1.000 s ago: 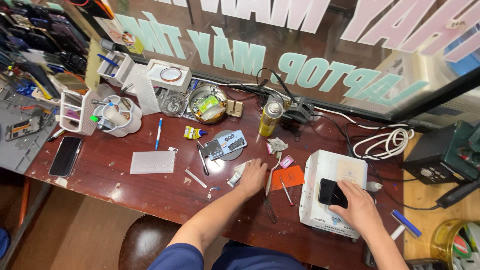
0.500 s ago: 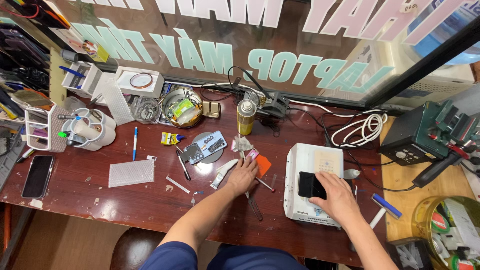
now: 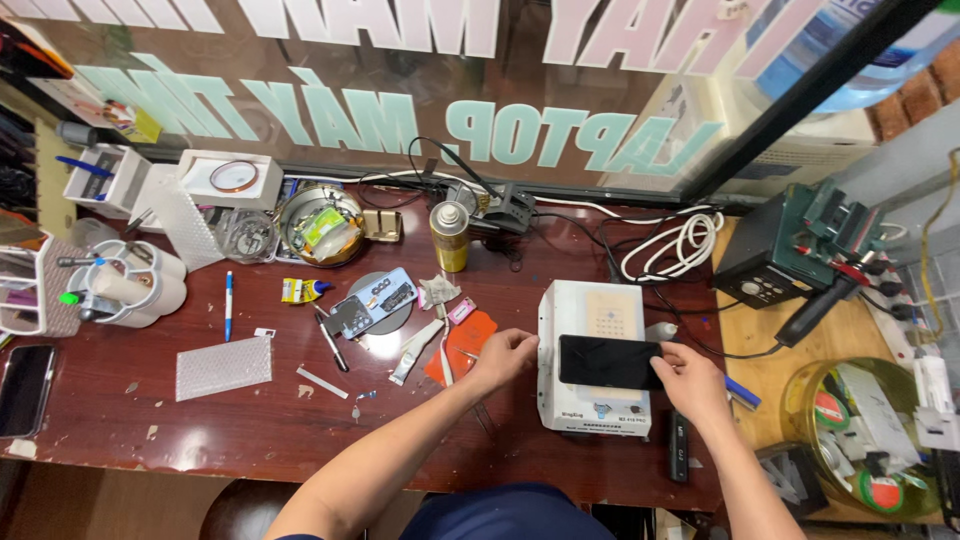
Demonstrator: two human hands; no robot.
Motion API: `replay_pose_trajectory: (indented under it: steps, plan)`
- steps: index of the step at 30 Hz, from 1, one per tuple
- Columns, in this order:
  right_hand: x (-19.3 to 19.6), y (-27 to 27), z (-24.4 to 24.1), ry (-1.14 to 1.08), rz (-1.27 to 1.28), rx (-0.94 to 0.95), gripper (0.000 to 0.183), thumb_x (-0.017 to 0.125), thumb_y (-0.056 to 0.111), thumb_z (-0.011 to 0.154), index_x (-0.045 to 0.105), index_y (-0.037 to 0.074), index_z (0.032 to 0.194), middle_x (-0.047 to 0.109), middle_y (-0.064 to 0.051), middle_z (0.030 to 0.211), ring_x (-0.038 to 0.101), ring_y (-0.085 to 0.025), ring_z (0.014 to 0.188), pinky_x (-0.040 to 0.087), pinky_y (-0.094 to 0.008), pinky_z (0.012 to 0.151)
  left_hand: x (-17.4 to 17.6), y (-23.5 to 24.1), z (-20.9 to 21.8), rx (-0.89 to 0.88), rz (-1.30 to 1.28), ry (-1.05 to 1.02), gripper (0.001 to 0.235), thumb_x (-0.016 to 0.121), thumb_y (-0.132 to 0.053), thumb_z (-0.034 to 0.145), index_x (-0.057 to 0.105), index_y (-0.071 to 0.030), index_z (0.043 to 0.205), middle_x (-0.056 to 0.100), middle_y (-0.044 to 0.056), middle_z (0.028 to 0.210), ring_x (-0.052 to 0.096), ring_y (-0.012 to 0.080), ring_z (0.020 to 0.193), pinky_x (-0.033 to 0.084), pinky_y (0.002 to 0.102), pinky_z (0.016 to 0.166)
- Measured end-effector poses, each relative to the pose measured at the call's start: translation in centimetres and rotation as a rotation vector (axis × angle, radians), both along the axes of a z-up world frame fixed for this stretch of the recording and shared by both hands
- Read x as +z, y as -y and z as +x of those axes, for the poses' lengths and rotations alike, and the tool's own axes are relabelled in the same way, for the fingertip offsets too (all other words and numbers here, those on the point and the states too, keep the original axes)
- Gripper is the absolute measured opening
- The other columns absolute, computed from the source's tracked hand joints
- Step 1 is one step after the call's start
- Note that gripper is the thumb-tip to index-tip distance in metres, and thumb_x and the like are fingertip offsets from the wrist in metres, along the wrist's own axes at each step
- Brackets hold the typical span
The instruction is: The person disassembles a smartphone, removes the battery, and uses a plastic pry tool to separate the screen from the frame. They then reposition the device and continue manipulating internal components on a cluttered workbench.
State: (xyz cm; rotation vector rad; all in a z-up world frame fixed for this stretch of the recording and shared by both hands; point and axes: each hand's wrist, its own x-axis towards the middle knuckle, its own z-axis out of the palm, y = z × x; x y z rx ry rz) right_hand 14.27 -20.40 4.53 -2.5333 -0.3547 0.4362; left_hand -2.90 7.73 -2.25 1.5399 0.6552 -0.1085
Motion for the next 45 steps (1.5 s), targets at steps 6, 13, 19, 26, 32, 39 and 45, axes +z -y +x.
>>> replay_pose_trajectory:
  steps: [6,13,19,26,32,39,45]
  plan:
    - [-4.5,1.2,1.4,-0.16,0.443,-0.105,0.046,0.076,0.018,0.085,0.069,0.003,0.128,0.079,-0.013,0.108,0.074,-0.017,0.096,0.057,-0.03,0.084,0.3,3.7,3.7,0.043,-0.382,-0.029,0.016,0.073,-0.016,0.094,0.064,-0.002,0.094,0.07,0.008,0.085,0.068,0.0166,0.072,0.061,0.035,0.063]
    - [-3.3,3.0,1.7,-0.148,0.043,-0.076,0.036,0.079,0.019,0.084,0.077,0.004,0.116,0.08,-0.013,0.099,0.075,-0.023,0.088,0.058,-0.036,0.078,0.9,3.9,3.7,0.142,-0.427,-0.036,0.015,0.071,-0.017,0.095,0.062,-0.007,0.088,0.068,0.006,0.082,0.067,0.0171,0.072,0.059,0.037,0.065]
    - [-5.1,2.8,-1.9,-0.158,-0.102,0.057,0.046,0.088,0.024,0.072,0.072,0.002,0.109,0.08,-0.013,0.096,0.077,-0.025,0.09,0.058,-0.036,0.083,3.2,5.2,3.6,0.228,-0.35,-0.062,0.018,0.072,-0.013,0.092,0.063,-0.009,0.106,0.072,0.006,0.095,0.071,0.017,0.083,0.06,0.035,0.068]
    - [-3.7,4.3,-0.4,0.035,0.077,-0.044,0.034,0.082,0.023,0.082,0.076,0.007,0.111,0.079,-0.012,0.093,0.076,-0.026,0.087,0.057,-0.037,0.08,6.7,6.4,2.6,0.189,0.009,0.003,0.033,0.075,-0.007,0.087,0.063,-0.002,0.118,0.073,0.009,0.1,0.07,0.0181,0.08,0.056,0.031,0.055]
    - [3.3,1.9,-0.5,0.415,0.437,0.051,0.017,0.075,0.014,0.09,0.076,0.005,0.105,0.075,-0.009,0.098,0.072,-0.025,0.083,0.055,-0.034,0.074,6.6,7.0,2.9,0.266,-0.154,0.094,0.028,0.068,0.002,0.088,0.061,0.0,0.115,0.069,0.007,0.1,0.071,0.018,0.081,0.065,0.033,0.059]
    - [8.0,-2.8,-3.2,0.735,0.395,0.348,0.013,0.075,0.008,0.085,0.077,0.008,0.098,0.072,-0.004,0.1,0.069,-0.025,0.094,0.055,-0.036,0.081,5.1,6.6,3.8,0.317,-0.275,0.183,0.016,0.064,0.004,0.089,0.063,0.0,0.105,0.07,0.007,0.095,0.069,0.0153,0.081,0.064,0.031,0.066]
    - [7.9,-3.2,-3.9,0.82,0.286,0.453,0.017,0.076,0.005,0.081,0.075,0.007,0.097,0.073,-0.003,0.102,0.069,-0.023,0.096,0.054,-0.037,0.084,7.4,6.6,3.3,0.325,-0.211,0.131,0.016,0.069,-0.015,0.093,0.065,-0.001,0.1,0.071,0.006,0.095,0.07,0.0136,0.08,0.062,0.027,0.067]
